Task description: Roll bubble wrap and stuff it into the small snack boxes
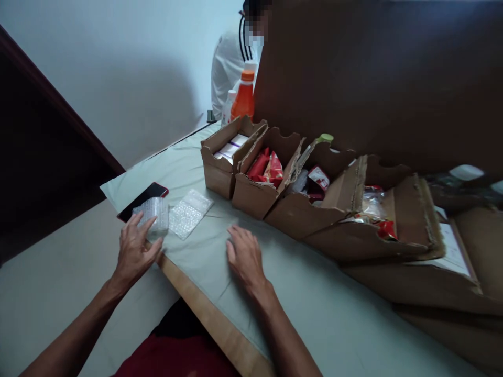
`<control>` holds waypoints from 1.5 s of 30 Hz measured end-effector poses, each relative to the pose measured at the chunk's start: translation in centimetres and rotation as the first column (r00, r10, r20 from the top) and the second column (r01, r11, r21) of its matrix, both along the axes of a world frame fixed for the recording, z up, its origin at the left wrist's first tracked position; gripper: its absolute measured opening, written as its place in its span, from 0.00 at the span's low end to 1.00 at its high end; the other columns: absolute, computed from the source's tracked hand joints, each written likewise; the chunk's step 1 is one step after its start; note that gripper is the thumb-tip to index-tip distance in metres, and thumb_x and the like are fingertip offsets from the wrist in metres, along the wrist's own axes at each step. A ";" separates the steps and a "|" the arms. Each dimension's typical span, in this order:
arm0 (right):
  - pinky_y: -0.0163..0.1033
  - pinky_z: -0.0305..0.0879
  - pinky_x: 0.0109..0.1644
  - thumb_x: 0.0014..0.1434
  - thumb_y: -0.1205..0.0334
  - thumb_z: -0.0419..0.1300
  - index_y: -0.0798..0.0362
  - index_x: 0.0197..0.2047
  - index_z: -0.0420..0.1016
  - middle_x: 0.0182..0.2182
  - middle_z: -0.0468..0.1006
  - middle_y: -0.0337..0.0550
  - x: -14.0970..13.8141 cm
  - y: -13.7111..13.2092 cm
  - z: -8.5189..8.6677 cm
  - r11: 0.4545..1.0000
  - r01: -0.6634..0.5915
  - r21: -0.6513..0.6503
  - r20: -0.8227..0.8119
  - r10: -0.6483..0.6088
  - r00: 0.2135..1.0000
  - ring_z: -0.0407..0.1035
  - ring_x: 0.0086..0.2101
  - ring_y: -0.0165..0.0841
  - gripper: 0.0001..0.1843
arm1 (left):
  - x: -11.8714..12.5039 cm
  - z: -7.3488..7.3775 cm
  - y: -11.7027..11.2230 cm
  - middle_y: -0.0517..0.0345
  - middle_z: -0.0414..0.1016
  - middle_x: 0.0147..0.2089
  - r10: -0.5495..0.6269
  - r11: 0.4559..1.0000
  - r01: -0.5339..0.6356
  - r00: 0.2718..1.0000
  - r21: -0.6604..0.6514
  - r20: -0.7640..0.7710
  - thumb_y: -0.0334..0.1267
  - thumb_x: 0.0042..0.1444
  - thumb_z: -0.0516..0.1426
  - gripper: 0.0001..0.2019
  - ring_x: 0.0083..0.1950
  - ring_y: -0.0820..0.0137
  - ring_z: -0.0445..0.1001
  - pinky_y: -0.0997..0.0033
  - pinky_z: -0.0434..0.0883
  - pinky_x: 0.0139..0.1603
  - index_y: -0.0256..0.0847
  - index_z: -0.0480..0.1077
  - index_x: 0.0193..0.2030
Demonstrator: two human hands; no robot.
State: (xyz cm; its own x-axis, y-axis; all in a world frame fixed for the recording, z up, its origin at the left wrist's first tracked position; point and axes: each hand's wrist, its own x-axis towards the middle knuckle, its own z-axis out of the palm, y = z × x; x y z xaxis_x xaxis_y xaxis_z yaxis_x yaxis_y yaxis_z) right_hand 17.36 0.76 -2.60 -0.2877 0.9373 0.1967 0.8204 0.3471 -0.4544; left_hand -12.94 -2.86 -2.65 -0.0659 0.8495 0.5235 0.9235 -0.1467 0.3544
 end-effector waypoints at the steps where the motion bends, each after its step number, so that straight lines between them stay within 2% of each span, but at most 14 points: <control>1: 0.57 0.68 0.59 0.66 0.64 0.55 0.56 0.62 0.74 0.61 0.76 0.59 -1.4 1.0 0.5 0.999 -0.024 -0.037 0.049 0.026 0.998 0.71 0.58 0.49 0.22 | -0.3 -0.7 0.2 0.34 0.61 0.71 0.006 1.000 -0.005 1.000 -0.028 0.002 0.41 0.64 0.57 0.22 0.73 0.39 0.59 0.32 0.61 0.68 0.39 0.68 0.64; 6: 0.54 0.64 0.63 0.65 0.64 0.59 0.56 0.66 0.68 0.64 0.73 0.58 -7.8 5.6 1.5 0.984 -0.166 -0.071 0.133 0.175 0.976 0.65 0.64 0.48 0.27 | 2.2 -2.4 1.3 0.34 0.63 0.70 -0.091 0.991 0.099 0.992 -0.091 0.085 0.43 0.65 0.57 0.28 0.69 0.45 0.66 0.39 0.66 0.67 0.38 0.61 0.69; 11: 0.48 0.61 0.64 0.66 0.65 0.58 0.51 0.63 0.71 0.63 0.75 0.49 -9.2 7.1 2.0 0.961 -0.269 -0.056 0.174 0.275 0.946 0.64 0.64 0.41 0.22 | 4.4 -2.3 2.4 0.33 0.57 0.74 -0.136 0.977 0.142 0.990 -0.158 0.048 0.39 0.62 0.58 0.28 0.73 0.44 0.60 0.40 0.66 0.67 0.39 0.63 0.69; 14: 0.50 0.62 0.59 0.67 0.65 0.57 0.53 0.58 0.75 0.60 0.77 0.52 -7.9 6.7 4.8 0.976 -0.217 -0.003 0.202 0.213 0.956 0.67 0.59 0.44 0.17 | 4.4 -2.1 3.3 0.33 0.61 0.71 -0.115 0.975 0.118 0.993 -0.190 0.024 0.37 0.62 0.59 0.25 0.70 0.44 0.63 0.40 0.67 0.65 0.39 0.68 0.66; 16: 0.50 0.61 0.57 0.68 0.66 0.55 0.53 0.56 0.76 0.58 0.78 0.53 -7.0 6.9 7.7 0.975 -0.149 0.164 0.229 0.109 0.967 0.67 0.57 0.45 0.15 | 4.1 -1.9 3.7 0.33 0.64 0.70 -0.118 0.972 0.117 0.993 -0.202 0.006 0.37 0.62 0.58 0.23 0.68 0.44 0.65 0.40 0.68 0.64 0.38 0.70 0.64; 19: 0.52 0.55 0.60 0.69 0.66 0.53 0.55 0.61 0.71 0.61 0.74 0.55 -6.3 9.2 11.8 0.885 -0.085 0.457 0.271 -0.048 0.961 0.62 0.62 0.48 0.19 | 3.6 -1.8 4.2 0.35 0.67 0.68 -0.128 0.968 0.120 0.991 -0.221 -0.023 0.36 0.62 0.58 0.20 0.65 0.44 0.67 0.39 0.69 0.62 0.40 0.73 0.61; 21: 0.56 0.51 0.63 0.68 0.65 0.53 0.60 0.64 0.68 0.62 0.72 0.59 -6.1 11.8 13.3 0.852 -0.082 0.516 0.306 -0.094 0.947 0.56 0.65 0.52 0.22 | 3.4 -1.6 4.3 0.36 0.69 0.66 -0.131 0.965 0.120 0.991 -0.232 -0.032 0.36 0.62 0.58 0.19 0.64 0.44 0.68 0.39 0.69 0.61 0.41 0.74 0.60; 25: 0.63 0.49 0.62 0.69 0.63 0.51 0.59 0.47 0.79 0.43 0.81 0.57 -5.9 16.9 13.2 0.908 -0.100 0.406 0.377 -0.067 0.924 0.61 0.59 0.54 0.16 | 3.7 -0.9 4.2 0.33 0.67 0.67 -0.125 0.969 0.118 0.992 -0.218 -0.021 0.36 0.61 0.59 0.19 0.65 0.42 0.67 0.37 0.68 0.61 0.40 0.73 0.60; 28: 0.62 0.52 0.59 0.71 0.64 0.49 0.55 0.35 0.81 0.34 0.80 0.53 -6.0 18.5 12.3 0.931 -0.112 0.348 0.399 -0.039 0.916 0.67 0.49 0.49 0.20 | 4.4 0.0 4.5 0.34 0.60 0.74 -0.228 0.962 0.217 0.972 -0.167 -0.052 0.35 0.60 0.61 0.22 0.73 0.40 0.58 0.34 0.60 0.68 0.42 0.72 0.62; 30: 0.61 0.54 0.58 0.71 0.65 0.49 0.55 0.32 0.81 0.32 0.80 0.52 -6.4 18.3 12.3 0.923 -0.131 0.361 0.420 -0.036 0.907 0.67 0.45 0.46 0.22 | 4.8 0.4 5.0 0.37 0.60 0.75 -0.352 0.926 0.330 0.930 -0.186 -0.105 0.36 0.60 0.62 0.22 0.77 0.40 0.53 0.31 0.52 0.72 0.43 0.72 0.62; 32: 0.60 0.54 0.58 0.71 0.66 0.49 0.55 0.33 0.82 0.33 0.81 0.52 -6.9 17.3 12.8 0.914 -0.171 0.367 0.454 -0.015 0.891 0.68 0.44 0.44 0.22 | 5.0 0.5 5.5 0.37 0.65 0.72 -0.416 0.893 0.374 0.899 -0.252 -0.138 0.39 0.61 0.62 0.20 0.76 0.40 0.55 0.28 0.48 0.73 0.42 0.73 0.60; 35: 0.58 0.51 0.62 0.70 0.66 0.54 0.53 0.39 0.84 0.37 0.84 0.48 -7.6 14.7 14.0 0.910 -0.263 0.320 0.513 0.067 0.856 0.69 0.49 0.43 0.16 | 4.9 0.3 5.8 0.34 0.71 0.66 -0.344 0.904 0.290 0.930 -0.314 -0.129 0.41 0.63 0.60 0.17 0.71 0.39 0.63 0.26 0.51 0.70 0.38 0.74 0.56; 40: 0.58 0.46 0.67 0.68 0.68 0.58 0.49 0.39 0.84 0.38 0.85 0.43 -7.3 9.3 15.2 0.881 -0.387 0.273 0.567 0.178 0.804 0.67 0.56 0.43 0.12 | 4.4 -0.2 5.6 0.40 0.77 0.59 -0.216 0.946 0.182 0.971 -0.269 -0.101 0.33 0.63 0.54 0.13 0.61 0.47 0.72 0.36 0.59 0.67 0.40 0.76 0.51; 45: 0.58 0.47 0.69 0.66 0.72 0.56 0.49 0.37 0.82 0.35 0.84 0.43 -4.5 4.4 15.2 0.876 -0.370 0.309 0.504 0.179 0.845 0.69 0.56 0.43 0.15 | 3.9 -0.4 5.7 0.40 0.80 0.54 -0.197 0.956 0.170 0.976 -0.238 -0.090 0.33 0.64 0.52 0.14 0.56 0.48 0.75 0.41 0.62 0.63 0.38 0.78 0.47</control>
State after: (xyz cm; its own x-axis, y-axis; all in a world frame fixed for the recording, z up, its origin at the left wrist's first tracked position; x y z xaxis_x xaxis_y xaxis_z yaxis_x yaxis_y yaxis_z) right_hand 12.87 5.20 12.65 -0.6655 0.6819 0.3035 0.7406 0.6540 0.1543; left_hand -9.01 2.80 -3.10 0.1500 0.9389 0.3098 0.9238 -0.2448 0.2945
